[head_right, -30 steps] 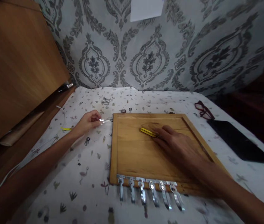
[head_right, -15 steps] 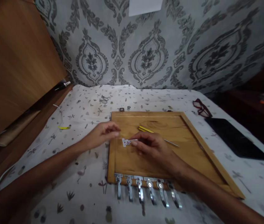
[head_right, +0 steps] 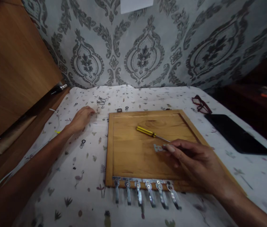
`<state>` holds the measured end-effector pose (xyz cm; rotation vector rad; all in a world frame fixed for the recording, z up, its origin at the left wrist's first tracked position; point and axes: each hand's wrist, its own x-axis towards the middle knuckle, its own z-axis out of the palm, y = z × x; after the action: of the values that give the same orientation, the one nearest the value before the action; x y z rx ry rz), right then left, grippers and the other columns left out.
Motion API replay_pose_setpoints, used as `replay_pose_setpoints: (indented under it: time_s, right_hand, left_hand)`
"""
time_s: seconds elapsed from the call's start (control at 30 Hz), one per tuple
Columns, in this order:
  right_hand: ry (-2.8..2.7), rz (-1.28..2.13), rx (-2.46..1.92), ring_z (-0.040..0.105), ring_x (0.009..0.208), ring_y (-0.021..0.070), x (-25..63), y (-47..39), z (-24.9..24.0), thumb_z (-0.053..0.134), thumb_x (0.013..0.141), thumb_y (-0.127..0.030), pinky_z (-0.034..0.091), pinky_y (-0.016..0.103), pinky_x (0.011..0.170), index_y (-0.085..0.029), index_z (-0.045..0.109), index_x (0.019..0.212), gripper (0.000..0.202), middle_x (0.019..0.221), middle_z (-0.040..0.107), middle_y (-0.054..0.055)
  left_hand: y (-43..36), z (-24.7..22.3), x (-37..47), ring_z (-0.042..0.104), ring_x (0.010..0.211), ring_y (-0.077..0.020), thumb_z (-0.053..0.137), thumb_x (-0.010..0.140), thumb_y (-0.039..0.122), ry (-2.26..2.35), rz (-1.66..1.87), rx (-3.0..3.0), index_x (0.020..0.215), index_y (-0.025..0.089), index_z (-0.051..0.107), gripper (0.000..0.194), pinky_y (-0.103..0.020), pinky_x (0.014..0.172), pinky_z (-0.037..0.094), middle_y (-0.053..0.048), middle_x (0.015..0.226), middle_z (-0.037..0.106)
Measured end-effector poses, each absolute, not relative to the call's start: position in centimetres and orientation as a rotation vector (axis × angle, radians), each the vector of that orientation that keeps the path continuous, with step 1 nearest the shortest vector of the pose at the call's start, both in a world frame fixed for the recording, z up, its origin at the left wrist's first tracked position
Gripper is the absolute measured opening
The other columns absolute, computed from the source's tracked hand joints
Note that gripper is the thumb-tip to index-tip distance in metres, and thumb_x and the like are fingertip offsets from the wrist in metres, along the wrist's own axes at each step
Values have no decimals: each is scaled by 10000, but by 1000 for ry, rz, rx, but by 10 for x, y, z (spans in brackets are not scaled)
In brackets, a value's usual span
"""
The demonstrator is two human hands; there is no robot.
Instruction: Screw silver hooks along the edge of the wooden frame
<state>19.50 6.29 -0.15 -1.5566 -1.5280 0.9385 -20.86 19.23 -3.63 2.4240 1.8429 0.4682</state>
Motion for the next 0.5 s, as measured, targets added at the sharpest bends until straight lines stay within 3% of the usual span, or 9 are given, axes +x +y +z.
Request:
replay_pose_setpoints:
  time_s: [0.1,0.23,0.5]
  right_hand:
    - [-1403,930,-1564,533,453,145,199,59,-13,780,531,-870,447,298,459,-202,759,652,679,589,661,80]
    - [-1353,895,-1581,499,463,134,198,54,-20,758,589,-860,396,262,442,-199,752,675,667,505,591,42]
    - [-1350,738,-1565,530,448,149,202,52,-21,727,605,-873,439,270,463,-208,753,655,667,468,586,31]
  left_hand:
    - [208,-37,-209,600,1185,-256,511,998,171,1859,495,2442,1186,147,664,244,-466,1047,508,-108,1214,655]
    - [228,-42,-205,636,1171,-245,646,994,380,1806,473,2484,1223,152,646,324,-487,1024,545,-101,1266,651]
    - [233,-50,-216,655,1140,-230,647,996,357,1734,562,2492,1157,142,670,269,-476,1020,552,-91,1209,679]
